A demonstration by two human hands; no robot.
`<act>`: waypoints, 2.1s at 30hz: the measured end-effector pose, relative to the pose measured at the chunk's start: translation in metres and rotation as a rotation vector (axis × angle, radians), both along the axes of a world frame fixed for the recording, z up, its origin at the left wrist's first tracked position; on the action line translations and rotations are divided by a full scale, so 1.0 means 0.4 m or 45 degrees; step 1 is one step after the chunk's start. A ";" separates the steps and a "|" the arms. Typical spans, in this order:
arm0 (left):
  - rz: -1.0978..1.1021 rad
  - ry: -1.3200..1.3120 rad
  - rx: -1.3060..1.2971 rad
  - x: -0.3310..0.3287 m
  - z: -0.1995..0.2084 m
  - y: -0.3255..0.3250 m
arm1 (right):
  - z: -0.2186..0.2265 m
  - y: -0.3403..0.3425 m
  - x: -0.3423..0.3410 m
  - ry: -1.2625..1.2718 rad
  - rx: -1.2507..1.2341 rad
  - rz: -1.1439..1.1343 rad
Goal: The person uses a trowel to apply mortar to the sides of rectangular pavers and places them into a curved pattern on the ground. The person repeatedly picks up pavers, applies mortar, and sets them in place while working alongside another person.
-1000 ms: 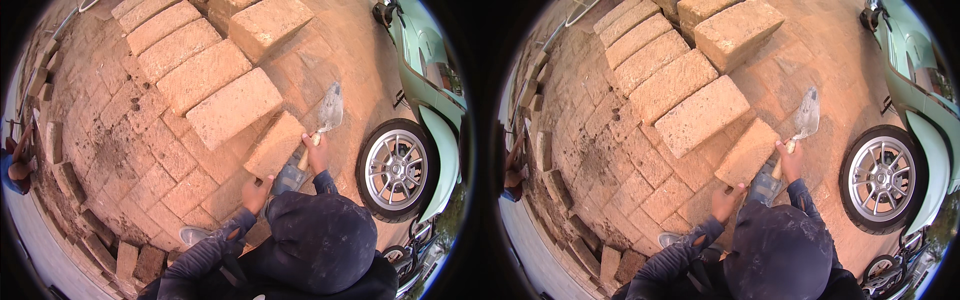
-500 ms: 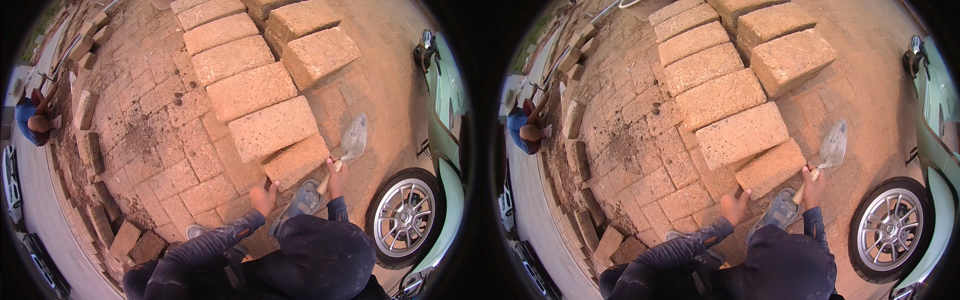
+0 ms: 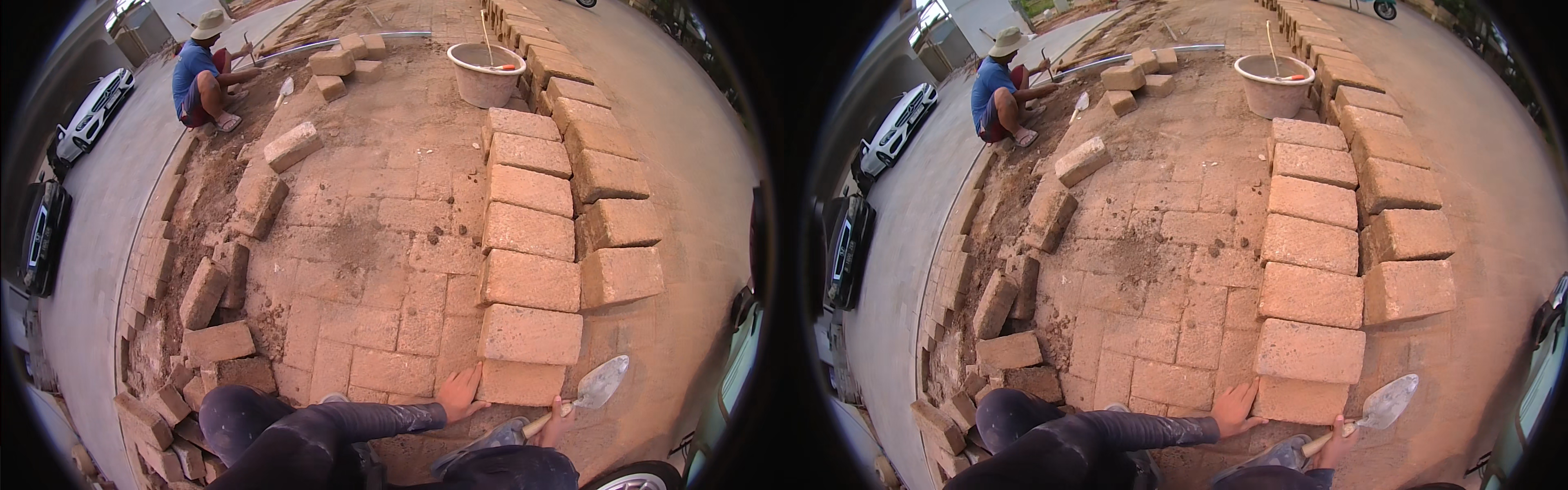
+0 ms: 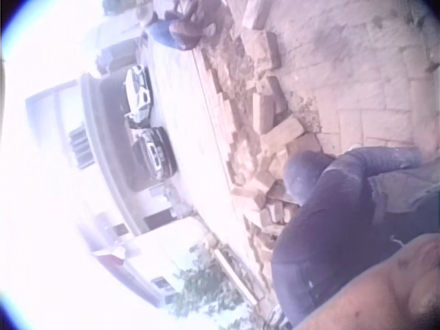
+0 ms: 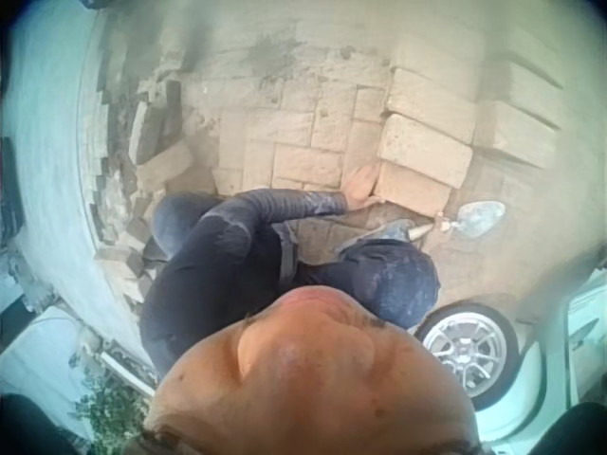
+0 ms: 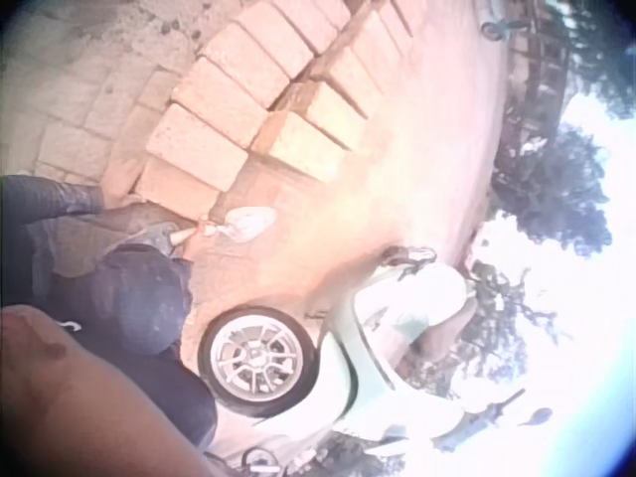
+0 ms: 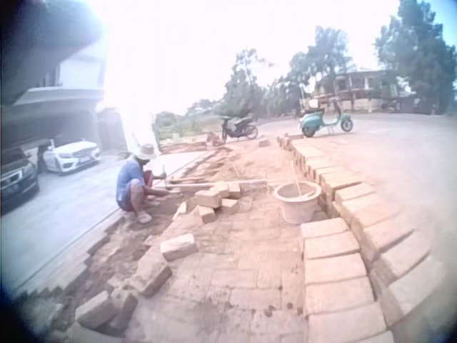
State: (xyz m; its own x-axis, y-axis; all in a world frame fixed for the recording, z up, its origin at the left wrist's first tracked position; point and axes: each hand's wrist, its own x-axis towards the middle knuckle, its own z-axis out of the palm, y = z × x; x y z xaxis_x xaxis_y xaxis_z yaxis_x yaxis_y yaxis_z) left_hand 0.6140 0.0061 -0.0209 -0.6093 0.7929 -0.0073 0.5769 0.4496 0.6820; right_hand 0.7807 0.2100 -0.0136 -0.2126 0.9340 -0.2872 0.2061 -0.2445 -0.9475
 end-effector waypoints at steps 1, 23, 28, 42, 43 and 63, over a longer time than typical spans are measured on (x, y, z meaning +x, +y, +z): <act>0.019 -0.048 -0.011 0.007 0.001 0.011 | -0.009 0.034 0.015 -0.001 -0.041 0.017; 0.874 0.548 -0.716 -0.632 0.506 -0.869 | 0.540 -0.484 -1.035 0.387 0.177 2.299; 1.513 0.331 -0.975 -0.232 0.689 -1.157 | 0.467 -0.562 -1.013 0.327 -0.060 2.618; 1.624 -0.375 -1.013 -0.167 0.465 -1.192 | 0.532 -0.271 -1.080 0.169 0.398 2.384; 1.672 -0.322 -0.934 -0.186 0.435 -1.197 | 0.531 -0.224 -1.060 0.145 0.449 2.287; 0.279 0.545 -0.644 -0.225 0.516 -0.840 | 0.730 -0.198 -0.319 -0.210 0.156 1.368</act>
State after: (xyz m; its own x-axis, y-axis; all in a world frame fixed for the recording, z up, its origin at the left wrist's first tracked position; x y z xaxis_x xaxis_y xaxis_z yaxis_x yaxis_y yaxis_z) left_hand 0.5239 -0.3301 0.1854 -0.7864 0.6141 -0.0670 0.6080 0.7886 0.0914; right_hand 0.6531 0.1309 0.2784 -0.9013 0.3080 -0.3047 0.3820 0.2331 -0.8943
